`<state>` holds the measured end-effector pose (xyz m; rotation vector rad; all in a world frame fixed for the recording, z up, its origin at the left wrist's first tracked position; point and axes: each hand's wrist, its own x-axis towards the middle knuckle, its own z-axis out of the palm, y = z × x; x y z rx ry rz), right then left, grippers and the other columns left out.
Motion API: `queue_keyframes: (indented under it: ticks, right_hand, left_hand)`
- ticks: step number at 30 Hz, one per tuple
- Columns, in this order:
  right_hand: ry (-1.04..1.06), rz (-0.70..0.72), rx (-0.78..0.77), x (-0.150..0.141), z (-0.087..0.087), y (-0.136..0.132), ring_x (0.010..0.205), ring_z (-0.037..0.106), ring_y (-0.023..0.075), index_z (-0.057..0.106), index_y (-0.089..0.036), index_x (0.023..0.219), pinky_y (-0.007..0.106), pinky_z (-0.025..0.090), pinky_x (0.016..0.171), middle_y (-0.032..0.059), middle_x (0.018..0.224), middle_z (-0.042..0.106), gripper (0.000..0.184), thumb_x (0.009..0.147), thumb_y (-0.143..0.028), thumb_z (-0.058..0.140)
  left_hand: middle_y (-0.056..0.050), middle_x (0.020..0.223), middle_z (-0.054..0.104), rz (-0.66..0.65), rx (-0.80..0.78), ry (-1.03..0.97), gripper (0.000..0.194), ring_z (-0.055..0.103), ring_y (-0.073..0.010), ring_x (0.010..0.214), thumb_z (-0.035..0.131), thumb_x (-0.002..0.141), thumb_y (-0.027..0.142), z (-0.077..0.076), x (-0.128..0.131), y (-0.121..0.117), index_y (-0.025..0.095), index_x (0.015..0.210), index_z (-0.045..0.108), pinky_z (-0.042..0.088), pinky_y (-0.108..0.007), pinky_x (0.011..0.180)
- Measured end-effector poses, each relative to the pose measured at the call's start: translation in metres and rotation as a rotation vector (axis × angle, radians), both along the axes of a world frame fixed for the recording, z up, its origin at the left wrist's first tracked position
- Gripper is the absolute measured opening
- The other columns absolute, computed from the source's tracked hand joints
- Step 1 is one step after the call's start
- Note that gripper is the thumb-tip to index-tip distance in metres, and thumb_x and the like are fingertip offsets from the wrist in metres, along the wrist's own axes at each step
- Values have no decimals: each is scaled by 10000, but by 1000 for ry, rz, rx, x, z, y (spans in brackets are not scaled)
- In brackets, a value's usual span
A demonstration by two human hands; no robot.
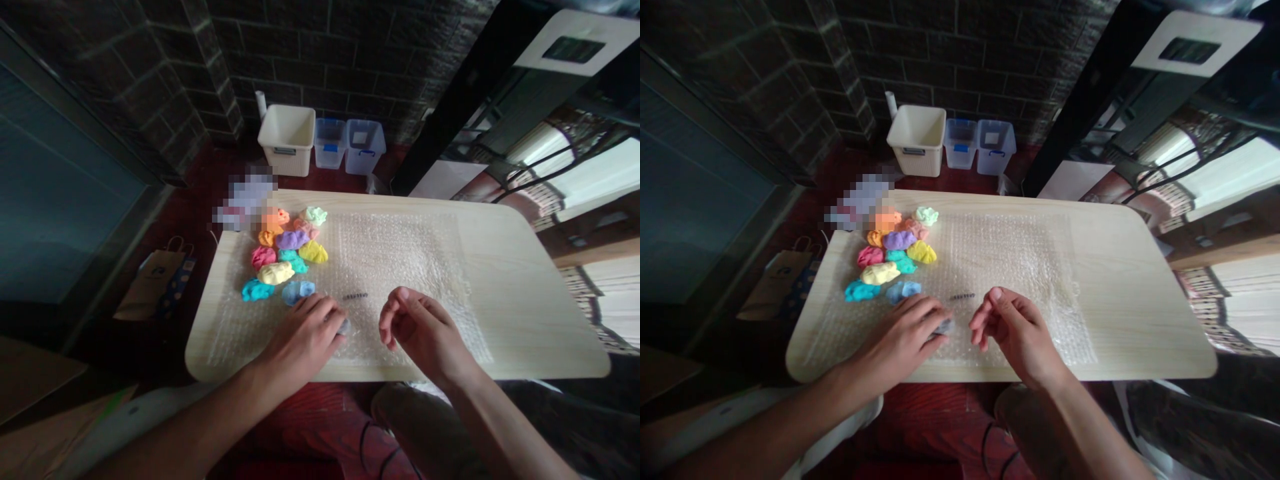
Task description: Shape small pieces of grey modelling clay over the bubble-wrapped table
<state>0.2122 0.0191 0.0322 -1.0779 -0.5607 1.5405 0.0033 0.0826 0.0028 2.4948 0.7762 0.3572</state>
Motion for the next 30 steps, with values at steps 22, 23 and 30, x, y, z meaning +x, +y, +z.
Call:
queue_keyframes:
  ticks: [22, 23, 30]
  right_hand:
    - [60, -28, -22, 5, -6, 2, 570, 665, 86, 787, -207, 781, 162, 522, 548, -1, 676, 768, 199, 743, -309, 954]
    - [61, -14, -22, 5, -5, 2, 583, 687, 93, 795, -213, 783, 165, 534, 554, 2, 692, 783, 196, 723, -288, 966]
    - [89, 38, -9, 3, -2, -2, 687, 800, 127, 833, -251, 825, 189, 627, 663, -3, 820, 852, 214, 683, -179, 977]
  left_hand:
    - [-73, 1059, 700, 2, -94, -65, 178, 667, -258, 989, 664, 982, 220, 4, 0, -1, 172, 1153, 645, 569, -448, 878]
    - [-72, 1058, 700, 3, -92, -67, 175, 668, -259, 988, 664, 981, 219, 4, -1, -1, 175, 1149, 646, 571, -448, 875]
    - [-82, 1071, 715, 12, -75, -90, 194, 680, -274, 998, 688, 962, 204, 3, 0, -1, 167, 1147, 644, 582, -462, 879]
